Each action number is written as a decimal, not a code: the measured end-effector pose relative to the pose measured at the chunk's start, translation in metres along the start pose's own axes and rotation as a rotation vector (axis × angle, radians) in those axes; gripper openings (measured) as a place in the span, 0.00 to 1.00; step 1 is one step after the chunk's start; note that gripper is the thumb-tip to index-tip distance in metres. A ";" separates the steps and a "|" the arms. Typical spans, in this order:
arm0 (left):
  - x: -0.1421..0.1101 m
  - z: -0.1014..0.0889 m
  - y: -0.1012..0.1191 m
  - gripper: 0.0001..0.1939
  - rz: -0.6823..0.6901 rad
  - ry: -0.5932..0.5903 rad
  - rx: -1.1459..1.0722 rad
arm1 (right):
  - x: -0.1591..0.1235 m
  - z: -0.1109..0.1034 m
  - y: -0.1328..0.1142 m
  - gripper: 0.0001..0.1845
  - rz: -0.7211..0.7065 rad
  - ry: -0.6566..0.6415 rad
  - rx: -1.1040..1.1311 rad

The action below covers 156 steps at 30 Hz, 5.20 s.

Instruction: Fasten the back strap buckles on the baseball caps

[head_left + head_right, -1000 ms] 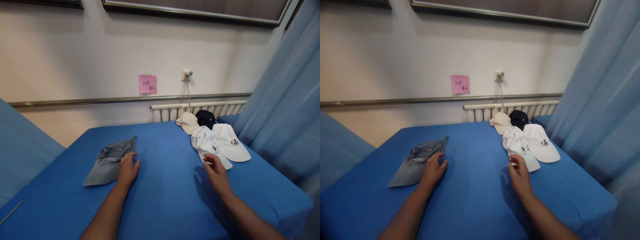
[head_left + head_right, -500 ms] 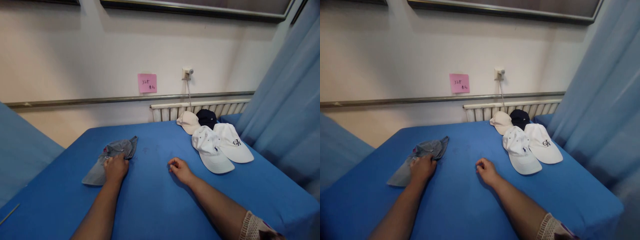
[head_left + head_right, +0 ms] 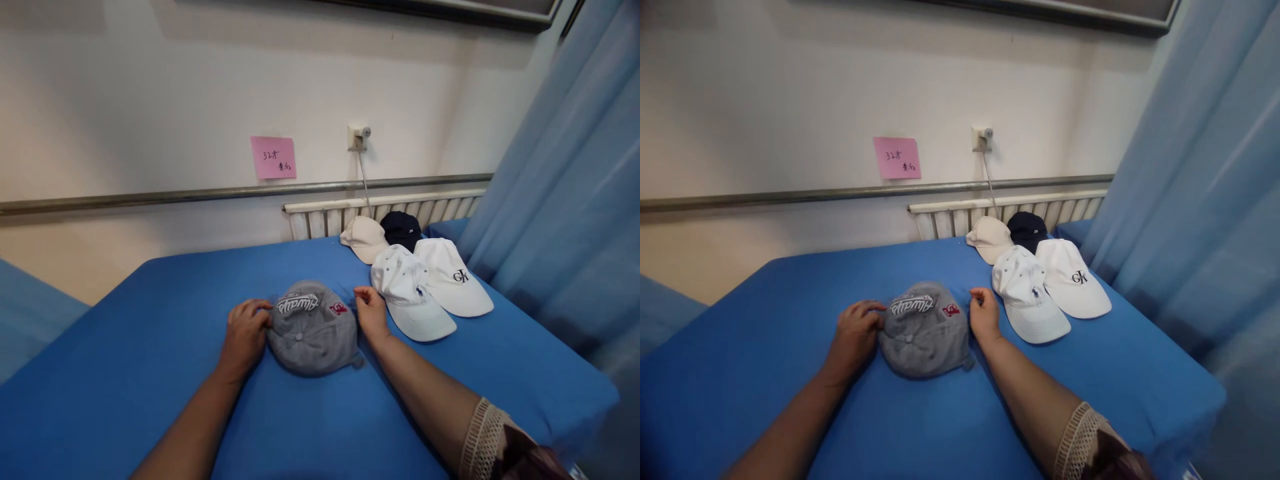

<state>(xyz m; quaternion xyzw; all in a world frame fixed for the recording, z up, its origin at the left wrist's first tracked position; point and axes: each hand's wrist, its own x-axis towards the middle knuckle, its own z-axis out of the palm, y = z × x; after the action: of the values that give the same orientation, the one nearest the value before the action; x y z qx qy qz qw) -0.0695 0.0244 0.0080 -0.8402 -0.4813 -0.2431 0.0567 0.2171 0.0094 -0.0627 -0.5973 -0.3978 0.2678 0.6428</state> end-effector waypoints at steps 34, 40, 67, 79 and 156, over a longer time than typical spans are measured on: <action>-0.008 -0.001 0.044 0.11 0.080 -0.243 0.164 | -0.053 -0.007 -0.045 0.19 -0.621 -0.700 -0.127; 0.021 0.029 0.025 0.17 -0.217 -0.032 -0.047 | -0.032 0.010 -0.023 0.04 -0.456 -0.649 -0.454; -0.005 0.020 0.061 0.16 0.271 -0.113 -0.337 | 0.000 0.028 0.008 0.12 -0.161 -0.318 -0.013; 0.002 0.028 0.072 0.10 0.386 -0.315 -0.126 | -0.014 0.016 -0.015 0.15 -0.315 -0.349 0.000; -0.020 0.022 0.072 0.09 -0.458 -0.301 -1.344 | -0.046 0.008 -0.037 0.12 -0.664 -0.648 -0.003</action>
<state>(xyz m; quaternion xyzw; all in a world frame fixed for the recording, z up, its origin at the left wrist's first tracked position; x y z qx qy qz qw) -0.0094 -0.0221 -0.0103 -0.5963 -0.3944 -0.3737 -0.5910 0.1806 -0.0286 -0.0353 -0.3238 -0.7484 0.2197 0.5355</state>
